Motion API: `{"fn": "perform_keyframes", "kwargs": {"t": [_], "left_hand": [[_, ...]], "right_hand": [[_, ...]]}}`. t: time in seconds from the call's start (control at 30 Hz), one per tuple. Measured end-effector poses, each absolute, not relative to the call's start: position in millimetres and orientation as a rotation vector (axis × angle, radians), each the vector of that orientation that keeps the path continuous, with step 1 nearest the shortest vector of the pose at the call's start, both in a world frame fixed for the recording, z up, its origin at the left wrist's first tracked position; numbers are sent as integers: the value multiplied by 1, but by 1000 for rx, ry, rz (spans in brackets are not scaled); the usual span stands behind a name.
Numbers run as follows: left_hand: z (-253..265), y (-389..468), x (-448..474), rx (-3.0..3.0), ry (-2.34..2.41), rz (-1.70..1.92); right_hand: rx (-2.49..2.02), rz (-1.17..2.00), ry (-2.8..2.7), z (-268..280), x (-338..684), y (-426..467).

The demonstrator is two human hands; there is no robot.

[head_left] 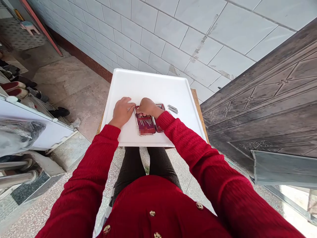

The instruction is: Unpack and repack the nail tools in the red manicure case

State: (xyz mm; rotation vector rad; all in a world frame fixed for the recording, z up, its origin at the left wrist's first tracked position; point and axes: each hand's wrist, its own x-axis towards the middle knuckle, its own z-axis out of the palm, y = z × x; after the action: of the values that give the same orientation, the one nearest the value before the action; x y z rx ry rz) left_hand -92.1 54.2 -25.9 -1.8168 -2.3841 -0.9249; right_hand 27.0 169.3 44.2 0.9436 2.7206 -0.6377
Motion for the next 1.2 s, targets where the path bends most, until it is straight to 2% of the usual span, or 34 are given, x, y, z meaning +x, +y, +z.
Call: {"fn": "perform_keyframes", "kwargs": {"t": [0.13,0.5,0.73,0.9,1.07,1.2], "left_hand": [[-28,55,-92,-1809,-2364,-946],[-34,55,-95,-1825,-2371,-936],[-32,54,-93,-1810,-2386,-928],[-31,53,-92,-1816,-2353,-930],[-33,54,-92,-1810,-2332,-938],[-35,54,-93,-1818,-2324,-946]], "right_hand": [[1074,-930,2640,43,34,168],[1301,-1238,2666,44,15,205],[1301,-753,2725,42,5,239],[1197,-362,2860,40,17,217],[908,-260,2843,46,32,171],[875,-122,2858,45,32,151]]}}
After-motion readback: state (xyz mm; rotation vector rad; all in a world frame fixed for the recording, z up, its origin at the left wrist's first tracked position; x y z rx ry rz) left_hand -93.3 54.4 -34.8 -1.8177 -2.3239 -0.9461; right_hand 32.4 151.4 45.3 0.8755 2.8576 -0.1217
